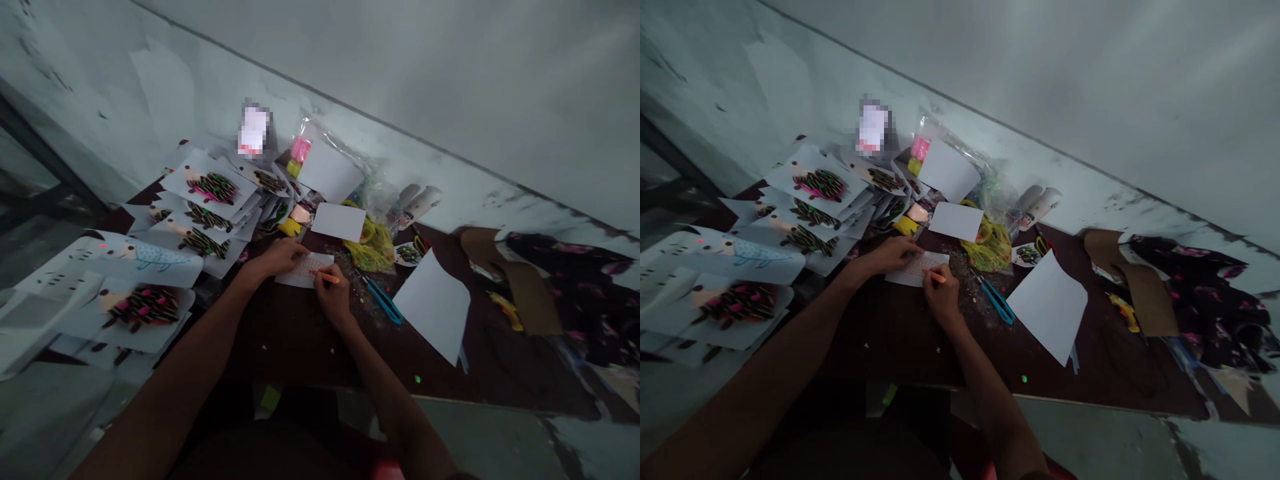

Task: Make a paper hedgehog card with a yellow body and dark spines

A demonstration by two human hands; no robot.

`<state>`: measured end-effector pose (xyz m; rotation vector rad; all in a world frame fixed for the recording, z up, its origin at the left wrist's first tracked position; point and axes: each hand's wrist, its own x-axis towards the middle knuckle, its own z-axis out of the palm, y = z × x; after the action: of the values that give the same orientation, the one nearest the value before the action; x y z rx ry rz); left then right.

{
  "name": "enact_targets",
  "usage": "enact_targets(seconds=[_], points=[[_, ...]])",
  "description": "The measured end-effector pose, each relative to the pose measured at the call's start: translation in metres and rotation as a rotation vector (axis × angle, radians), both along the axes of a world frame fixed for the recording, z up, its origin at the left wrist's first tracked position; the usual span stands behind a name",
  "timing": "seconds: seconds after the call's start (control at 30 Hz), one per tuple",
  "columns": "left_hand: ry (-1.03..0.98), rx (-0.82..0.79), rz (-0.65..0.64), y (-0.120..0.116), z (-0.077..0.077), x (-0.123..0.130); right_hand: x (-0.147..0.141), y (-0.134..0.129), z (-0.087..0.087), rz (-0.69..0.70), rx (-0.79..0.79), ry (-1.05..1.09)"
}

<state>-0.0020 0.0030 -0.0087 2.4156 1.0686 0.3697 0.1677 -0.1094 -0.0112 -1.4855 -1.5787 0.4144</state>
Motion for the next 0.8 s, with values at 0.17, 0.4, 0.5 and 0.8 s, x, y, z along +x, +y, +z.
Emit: enact_targets(seconds=[0.17, 0.4, 0.5, 0.8], points=[[0.004, -0.003, -0.009, 0.0003, 0.0006, -0.0001, 0.0012, -0.0019, 0.0009, 0.02, -0.018, -0.017], [0.009, -0.008, 0.009, -0.0009, 0.0023, 0.0006, -0.001, -0.0036, 0.0031, 0.001, -0.019, -0.007], [0.003, 0.001, 0.01, -0.0005, 0.0007, 0.0009, -0.0013, -0.0039, 0.0051, 0.039, -0.024, 0.008], [-0.002, 0.015, 0.009, -0.0002, -0.0004, 0.0001, 0.006, -0.0036, 0.0059, -0.054, 0.03, 0.01]])
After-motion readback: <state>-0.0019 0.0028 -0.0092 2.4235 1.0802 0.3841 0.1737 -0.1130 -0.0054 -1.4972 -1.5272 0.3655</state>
